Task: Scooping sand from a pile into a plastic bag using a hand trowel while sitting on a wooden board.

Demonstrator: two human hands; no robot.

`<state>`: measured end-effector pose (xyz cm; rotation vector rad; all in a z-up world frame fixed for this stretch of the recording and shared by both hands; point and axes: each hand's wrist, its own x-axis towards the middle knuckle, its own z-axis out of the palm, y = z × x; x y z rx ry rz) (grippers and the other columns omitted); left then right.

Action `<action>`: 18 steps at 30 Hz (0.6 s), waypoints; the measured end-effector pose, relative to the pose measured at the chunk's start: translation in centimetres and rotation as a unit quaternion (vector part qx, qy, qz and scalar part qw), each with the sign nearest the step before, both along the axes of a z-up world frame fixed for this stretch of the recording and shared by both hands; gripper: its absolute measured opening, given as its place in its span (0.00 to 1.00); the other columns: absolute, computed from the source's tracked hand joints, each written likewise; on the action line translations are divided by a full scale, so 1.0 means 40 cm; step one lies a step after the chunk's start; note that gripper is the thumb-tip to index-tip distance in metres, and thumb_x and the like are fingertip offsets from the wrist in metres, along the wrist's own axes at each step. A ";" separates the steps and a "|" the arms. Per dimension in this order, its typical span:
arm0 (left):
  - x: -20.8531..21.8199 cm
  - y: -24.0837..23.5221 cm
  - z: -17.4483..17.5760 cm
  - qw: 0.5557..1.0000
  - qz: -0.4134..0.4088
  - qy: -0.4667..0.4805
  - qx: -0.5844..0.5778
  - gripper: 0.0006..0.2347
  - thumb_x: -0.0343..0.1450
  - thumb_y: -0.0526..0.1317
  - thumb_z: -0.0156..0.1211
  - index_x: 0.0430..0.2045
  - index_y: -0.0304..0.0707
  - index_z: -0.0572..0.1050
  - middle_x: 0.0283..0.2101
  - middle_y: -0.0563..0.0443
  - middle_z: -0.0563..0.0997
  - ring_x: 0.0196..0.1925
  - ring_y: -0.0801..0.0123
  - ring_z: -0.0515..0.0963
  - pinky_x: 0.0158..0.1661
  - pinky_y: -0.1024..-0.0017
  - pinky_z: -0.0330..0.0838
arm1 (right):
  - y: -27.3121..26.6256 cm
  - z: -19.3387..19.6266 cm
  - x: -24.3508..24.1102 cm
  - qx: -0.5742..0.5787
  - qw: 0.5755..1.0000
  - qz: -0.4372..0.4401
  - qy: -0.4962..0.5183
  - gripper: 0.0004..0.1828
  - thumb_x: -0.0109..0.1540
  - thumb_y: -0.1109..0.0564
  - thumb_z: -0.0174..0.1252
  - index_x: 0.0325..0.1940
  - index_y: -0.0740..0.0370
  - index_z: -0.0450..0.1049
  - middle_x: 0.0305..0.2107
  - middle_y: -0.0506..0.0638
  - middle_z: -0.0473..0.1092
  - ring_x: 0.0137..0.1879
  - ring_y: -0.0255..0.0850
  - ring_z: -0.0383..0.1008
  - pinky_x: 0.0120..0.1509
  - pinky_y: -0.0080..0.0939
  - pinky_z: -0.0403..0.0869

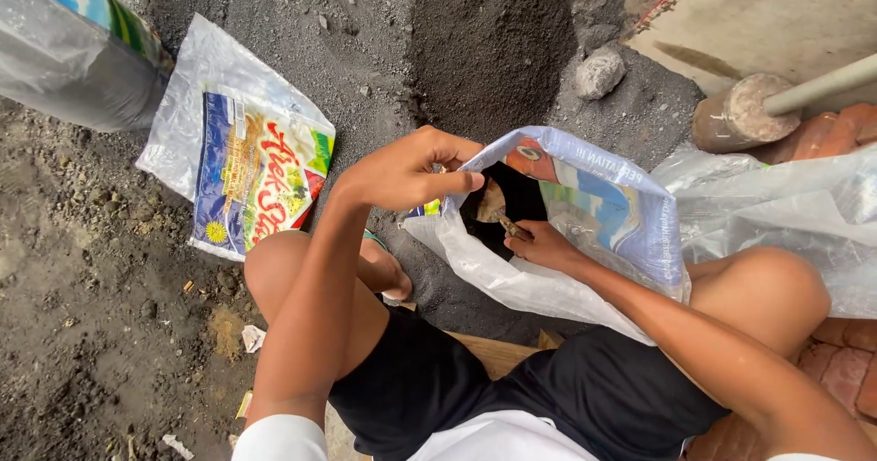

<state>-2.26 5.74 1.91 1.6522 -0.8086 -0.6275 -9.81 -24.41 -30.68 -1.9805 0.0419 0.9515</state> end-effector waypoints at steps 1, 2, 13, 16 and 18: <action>0.004 -0.004 -0.026 1.000 -0.002 -0.002 -0.003 0.08 0.72 0.34 0.54 0.21 0.45 0.76 0.13 0.61 0.71 0.22 0.74 0.66 0.33 0.73 0.70 | 0.003 0.096 -0.007 -0.003 1.000 -0.002 -0.002 0.18 0.63 0.50 0.56 0.48 0.67 0.78 0.26 0.54 0.75 0.35 0.43 0.76 0.40 0.43 0.75; 0.013 -0.006 -0.048 1.000 0.006 -0.009 -0.007 0.08 0.71 0.34 0.54 0.21 0.44 0.75 0.13 0.60 0.70 0.22 0.74 0.66 0.33 0.73 0.69 | 0.011 0.193 -0.004 0.006 1.000 -0.013 0.014 0.21 0.64 0.51 0.56 0.53 0.69 0.77 0.28 0.55 0.75 0.36 0.42 0.76 0.42 0.42 0.77; 0.017 -0.064 -0.055 0.996 0.049 -0.076 -0.021 0.09 0.71 0.35 0.58 0.19 0.35 0.72 0.14 0.52 0.69 0.24 0.68 0.66 0.31 0.70 0.66 | -0.163 0.654 -0.106 0.112 0.980 -0.149 0.072 0.26 0.61 0.67 0.54 0.64 0.74 0.70 0.20 0.55 0.62 0.14 0.35 0.56 0.08 0.33 0.58; 0.011 -0.099 -0.051 0.988 0.128 -0.084 -0.009 0.14 0.78 0.49 0.51 0.24 0.45 0.66 0.24 0.64 0.65 0.28 0.82 0.61 0.30 0.76 0.55 | -0.223 0.768 -0.127 0.029 0.992 -0.091 0.088 0.26 0.64 0.55 0.57 0.67 0.61 0.76 0.11 0.46 0.51 0.16 0.33 0.48 0.15 0.34 0.51; 0.010 -0.121 -0.051 0.971 0.207 -0.104 -0.063 0.10 0.79 0.46 0.46 0.33 0.43 0.69 0.35 0.60 0.70 0.38 0.79 0.68 0.39 0.76 0.64 | -0.262 0.824 -0.150 -0.019 0.983 -0.170 0.070 0.34 0.59 0.64 0.62 0.71 0.60 0.73 0.13 0.62 0.60 0.14 0.42 0.54 0.10 0.38 0.51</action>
